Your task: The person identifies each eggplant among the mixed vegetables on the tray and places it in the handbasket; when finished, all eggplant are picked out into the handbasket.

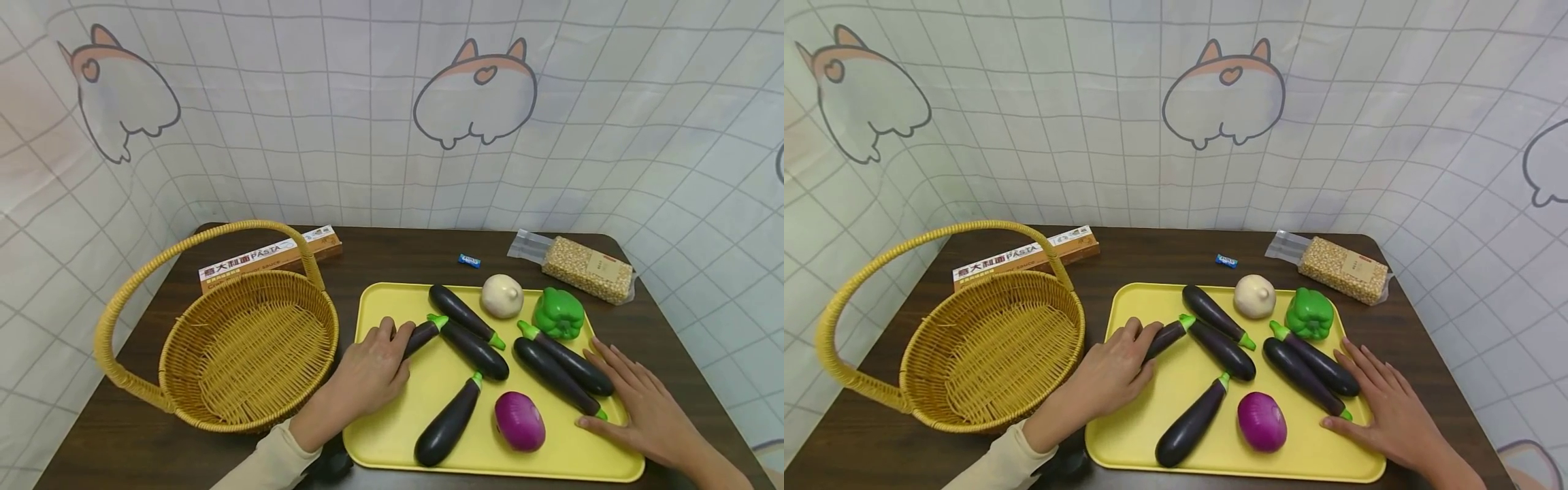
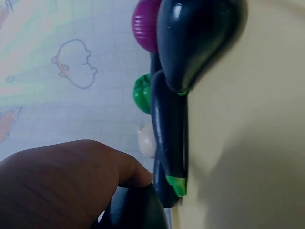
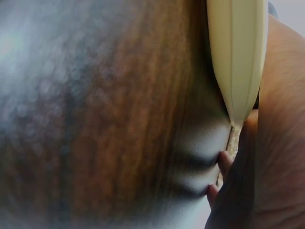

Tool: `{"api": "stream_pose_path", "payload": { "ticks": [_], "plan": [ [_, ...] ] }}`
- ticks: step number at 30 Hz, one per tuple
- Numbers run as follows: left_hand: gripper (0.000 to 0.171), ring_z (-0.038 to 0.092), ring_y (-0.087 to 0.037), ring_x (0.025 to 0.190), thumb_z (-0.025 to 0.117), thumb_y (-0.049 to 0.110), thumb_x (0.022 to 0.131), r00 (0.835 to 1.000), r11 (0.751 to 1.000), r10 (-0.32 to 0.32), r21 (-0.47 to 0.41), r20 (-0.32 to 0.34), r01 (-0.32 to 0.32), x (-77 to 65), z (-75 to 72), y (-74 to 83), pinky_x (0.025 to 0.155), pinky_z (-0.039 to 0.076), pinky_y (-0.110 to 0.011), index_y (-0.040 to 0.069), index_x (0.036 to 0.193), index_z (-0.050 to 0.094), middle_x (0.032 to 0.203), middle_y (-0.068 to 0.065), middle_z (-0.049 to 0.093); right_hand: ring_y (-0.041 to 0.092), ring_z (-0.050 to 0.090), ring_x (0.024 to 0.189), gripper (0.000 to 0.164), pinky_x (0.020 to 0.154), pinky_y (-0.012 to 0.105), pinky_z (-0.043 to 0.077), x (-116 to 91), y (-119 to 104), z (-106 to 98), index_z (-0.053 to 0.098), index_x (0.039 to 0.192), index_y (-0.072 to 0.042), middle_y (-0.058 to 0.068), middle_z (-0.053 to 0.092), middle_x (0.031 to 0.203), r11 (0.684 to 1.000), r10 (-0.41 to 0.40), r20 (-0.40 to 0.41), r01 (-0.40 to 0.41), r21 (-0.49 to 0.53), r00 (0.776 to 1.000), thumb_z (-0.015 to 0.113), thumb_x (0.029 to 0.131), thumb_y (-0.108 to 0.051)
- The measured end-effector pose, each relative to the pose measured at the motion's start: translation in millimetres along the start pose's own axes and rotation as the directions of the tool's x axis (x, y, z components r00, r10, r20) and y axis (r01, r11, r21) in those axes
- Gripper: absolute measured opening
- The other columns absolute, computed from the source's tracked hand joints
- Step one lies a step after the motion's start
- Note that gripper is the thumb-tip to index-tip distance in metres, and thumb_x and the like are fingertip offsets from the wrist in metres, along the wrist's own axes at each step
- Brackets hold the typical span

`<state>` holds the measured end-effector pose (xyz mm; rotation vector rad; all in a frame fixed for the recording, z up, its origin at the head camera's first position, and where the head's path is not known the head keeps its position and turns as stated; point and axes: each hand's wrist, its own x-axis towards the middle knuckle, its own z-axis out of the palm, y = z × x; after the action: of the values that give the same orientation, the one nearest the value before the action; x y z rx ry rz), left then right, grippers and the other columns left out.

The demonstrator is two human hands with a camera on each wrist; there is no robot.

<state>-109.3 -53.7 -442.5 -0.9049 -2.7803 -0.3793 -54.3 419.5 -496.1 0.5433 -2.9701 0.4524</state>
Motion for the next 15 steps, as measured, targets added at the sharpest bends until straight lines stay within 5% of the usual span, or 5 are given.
{"api": "stream_pose_path", "payload": {
  "ticks": [4,11,15],
  "plan": [
    [0.050,0.054,-0.020,0.077,0.069,0.028,0.102,0.999,1.000,0.019,-0.024,0.030,-0.018,-3.4,-10.9,2.2,0.049,0.042,-0.029,0.011,0.147,0.055,0.109,-0.011,0.054,0.031,0.012,0.160,0.107,0.123,0.052,-0.008,-1.6,0.7,1.3,0.029,0.169,-0.020,0.003,0.014,0.175,1.000,0.003,0.005,-0.003,-0.008,1.000,0.085,0.084,-0.053],
    [0.051,0.053,-0.019,0.080,0.069,0.029,0.103,0.999,0.998,-0.002,-0.065,0.044,0.005,-9.9,-26.6,-1.2,0.050,0.043,-0.029,0.012,0.149,0.053,0.110,-0.010,0.053,0.042,0.019,0.156,0.109,0.116,0.075,0.003,-5.8,-0.5,-3.0,0.028,0.169,-0.021,0.003,0.014,0.175,0.999,0.025,-0.017,-0.026,-0.019,1.000,0.086,0.083,-0.054],
    [0.051,0.052,-0.018,0.079,0.069,0.029,0.103,0.999,0.996,-0.028,-0.081,0.030,0.031,-16.0,-35.2,-9.7,0.052,0.043,-0.028,0.013,0.149,0.054,0.109,-0.009,0.053,0.042,0.019,0.156,0.108,0.117,0.072,0.002,-0.4,-0.9,-0.4,0.030,0.169,-0.021,0.003,0.015,0.175,1.000,0.004,-0.014,-0.004,-0.002,1.000,0.087,0.083,-0.052]
  ]
}}
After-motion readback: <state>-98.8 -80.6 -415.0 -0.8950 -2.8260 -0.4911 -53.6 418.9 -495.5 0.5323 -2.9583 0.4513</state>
